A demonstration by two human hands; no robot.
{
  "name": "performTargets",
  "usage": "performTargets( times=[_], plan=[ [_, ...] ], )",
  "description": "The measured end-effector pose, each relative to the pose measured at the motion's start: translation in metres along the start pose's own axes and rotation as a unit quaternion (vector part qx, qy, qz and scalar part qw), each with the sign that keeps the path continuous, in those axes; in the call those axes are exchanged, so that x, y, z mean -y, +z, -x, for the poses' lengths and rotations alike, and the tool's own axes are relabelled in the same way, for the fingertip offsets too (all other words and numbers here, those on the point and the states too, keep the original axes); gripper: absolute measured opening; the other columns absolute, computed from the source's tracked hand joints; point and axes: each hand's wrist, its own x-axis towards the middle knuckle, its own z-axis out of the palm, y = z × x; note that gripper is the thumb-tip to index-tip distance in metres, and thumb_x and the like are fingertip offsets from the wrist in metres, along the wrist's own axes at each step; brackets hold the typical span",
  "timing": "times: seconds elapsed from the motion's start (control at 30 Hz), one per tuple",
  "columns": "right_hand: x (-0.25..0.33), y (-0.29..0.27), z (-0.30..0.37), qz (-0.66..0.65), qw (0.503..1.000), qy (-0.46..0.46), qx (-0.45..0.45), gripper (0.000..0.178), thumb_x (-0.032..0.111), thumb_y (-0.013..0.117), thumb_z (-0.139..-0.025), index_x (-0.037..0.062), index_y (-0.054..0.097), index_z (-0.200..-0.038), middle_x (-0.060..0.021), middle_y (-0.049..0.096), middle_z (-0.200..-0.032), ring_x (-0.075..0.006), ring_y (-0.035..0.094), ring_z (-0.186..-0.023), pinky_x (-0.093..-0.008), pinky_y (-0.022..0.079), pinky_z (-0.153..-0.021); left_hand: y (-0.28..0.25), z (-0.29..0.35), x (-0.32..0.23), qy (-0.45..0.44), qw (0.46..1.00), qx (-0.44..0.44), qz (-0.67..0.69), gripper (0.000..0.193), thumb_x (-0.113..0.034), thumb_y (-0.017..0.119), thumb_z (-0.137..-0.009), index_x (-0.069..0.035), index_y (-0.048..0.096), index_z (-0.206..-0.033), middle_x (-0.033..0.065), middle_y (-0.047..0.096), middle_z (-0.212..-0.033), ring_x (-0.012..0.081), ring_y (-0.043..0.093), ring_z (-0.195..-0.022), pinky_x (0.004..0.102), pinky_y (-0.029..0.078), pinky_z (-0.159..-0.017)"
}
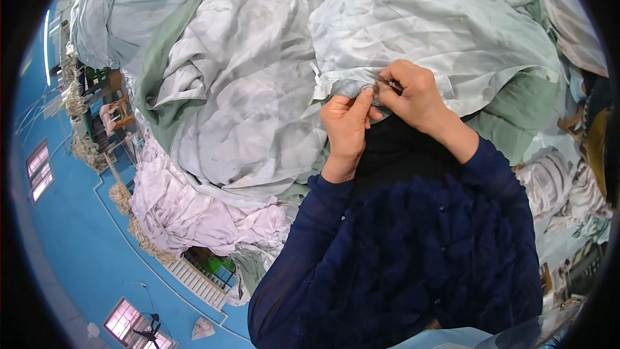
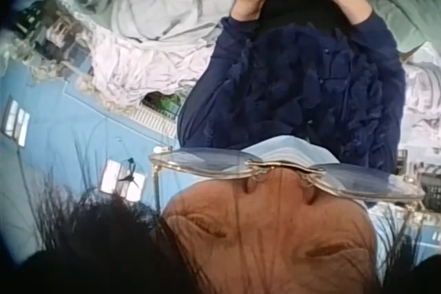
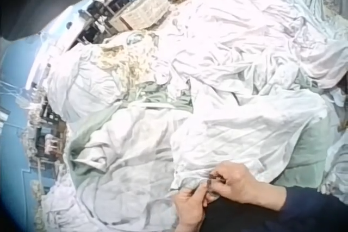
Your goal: Trimming excess threads from fabric pillow covers using thread snips in a factory setting.
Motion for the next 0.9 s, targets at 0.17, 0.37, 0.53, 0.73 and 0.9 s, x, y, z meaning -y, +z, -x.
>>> performTargets(
  times=[0.17,0.37,0.53,0.73,0.9],
  plan=[
    [-0.011,-0.006,-0.001,-0.055,0.992,0.111,0.003,0.006,0.003,0.066,-0.081,-0.0002,0.061,-0.080,-0.0038,0.059,-0.067,-0.0089,0.054,-0.056,-0.0253,0.041,-0.052,-0.003,-0.002,0.003,-0.004,1.000,-0.005,-0.006,0.010,-0.006,0.068,-0.089,0.003,0.067,-0.088,0.0051,0.065,-0.068,0.0077,0.057,-0.051,0.0192,0.037,-0.044],
    [-0.003,-0.018,-0.007,-0.249,0.939,0.234,-0.039,0.007,0.009,0.065,-0.088,0.0029,0.062,-0.084,0.0029,0.058,-0.066,-0.0037,0.051,-0.053,-0.0191,0.037,-0.048,-0.001,-0.004,0.001,-0.002,1.000,-0.009,-0.015,0.010,-0.007,0.068,-0.089,0.003,0.066,-0.088,0.0044,0.064,-0.066,0.0076,0.056,-0.050,0.0192,0.037,-0.043],
    [-0.008,-0.032,-0.013,-0.348,0.899,0.253,-0.083,0.010,0.014,0.064,-0.090,0.0050,0.063,-0.086,0.0009,0.060,-0.069,-0.0037,0.050,-0.054,-0.0182,0.031,-0.045,0.001,-0.004,0.002,0.001,1.000,-0.011,-0.019,0.010,-0.007,0.068,-0.089,0.002,0.066,-0.088,0.0039,0.064,-0.065,0.0077,0.057,-0.050,0.0194,0.037,-0.043],
    [0.004,-0.044,-0.024,-0.419,0.864,0.263,-0.091,0.014,0.017,0.059,-0.093,0.0041,0.061,-0.087,-0.0022,0.061,-0.073,-0.0026,0.049,-0.055,-0.0162,0.027,-0.042,0.001,-0.004,0.004,0.017,0.999,-0.005,-0.044,0.011,-0.008,0.068,-0.089,0.003,0.066,-0.088,0.0041,0.063,-0.065,0.0075,0.056,-0.050,0.0198,0.037,-0.043],
    [0.014,-0.067,-0.005,-0.388,0.881,0.272,-0.012,0.013,0.014,0.060,-0.092,0.0043,0.055,-0.084,-0.0060,0.060,-0.073,-0.0042,0.046,-0.048,-0.0171,0.028,-0.040,-0.004,-0.003,0.006,0.028,0.998,0.002,-0.048,0.011,-0.008,0.067,-0.089,0.004,0.067,-0.091,0.0037,0.063,-0.064,0.0075,0.056,-0.051,0.0199,0.038,-0.045]
  ],
)
